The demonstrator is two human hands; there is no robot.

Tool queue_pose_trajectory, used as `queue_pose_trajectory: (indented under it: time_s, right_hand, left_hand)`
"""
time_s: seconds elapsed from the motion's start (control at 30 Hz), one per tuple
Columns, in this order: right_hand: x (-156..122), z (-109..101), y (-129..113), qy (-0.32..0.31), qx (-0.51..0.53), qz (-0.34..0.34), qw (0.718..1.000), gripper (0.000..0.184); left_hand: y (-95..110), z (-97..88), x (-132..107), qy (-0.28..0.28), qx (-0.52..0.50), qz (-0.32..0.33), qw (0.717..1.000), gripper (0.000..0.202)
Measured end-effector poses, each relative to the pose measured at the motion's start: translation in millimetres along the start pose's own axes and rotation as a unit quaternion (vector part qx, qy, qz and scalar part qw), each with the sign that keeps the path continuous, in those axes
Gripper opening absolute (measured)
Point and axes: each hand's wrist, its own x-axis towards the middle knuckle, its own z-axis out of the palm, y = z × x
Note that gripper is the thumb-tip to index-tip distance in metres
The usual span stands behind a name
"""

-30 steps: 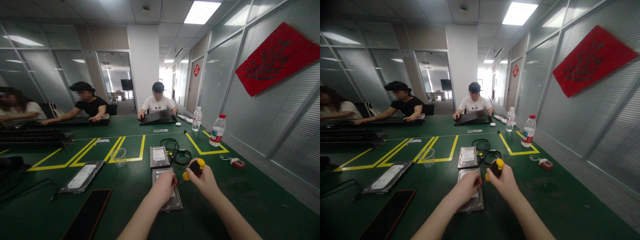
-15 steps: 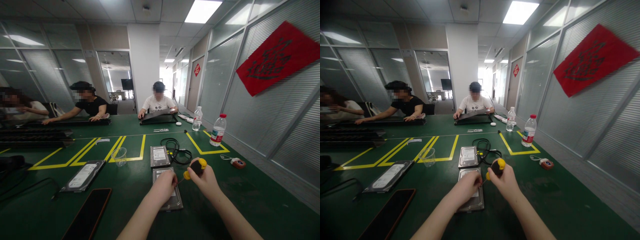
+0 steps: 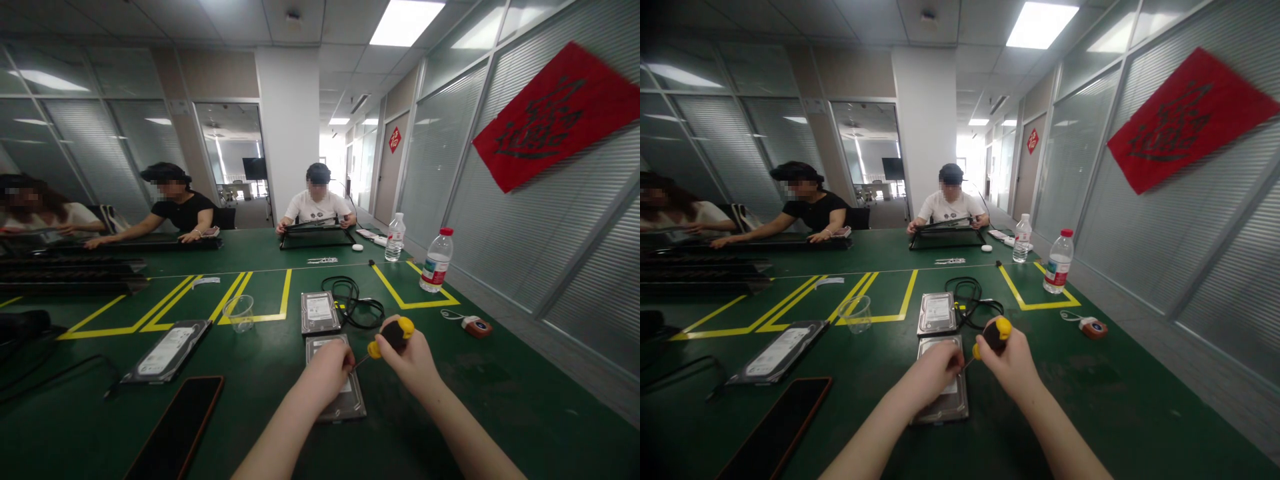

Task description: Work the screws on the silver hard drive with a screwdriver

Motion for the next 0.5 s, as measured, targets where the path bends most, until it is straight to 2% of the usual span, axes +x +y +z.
queue_pose_trajectory:
  time_s: [0.5]
  right_hand:
    - [-0.2,0.3,-0.8,0.002,0.004,-0.01,1.0,0.015]
  left_hand:
    - [-1.4,0.6,-1.0,0.008,-0.011,0.005,1.0,0.018]
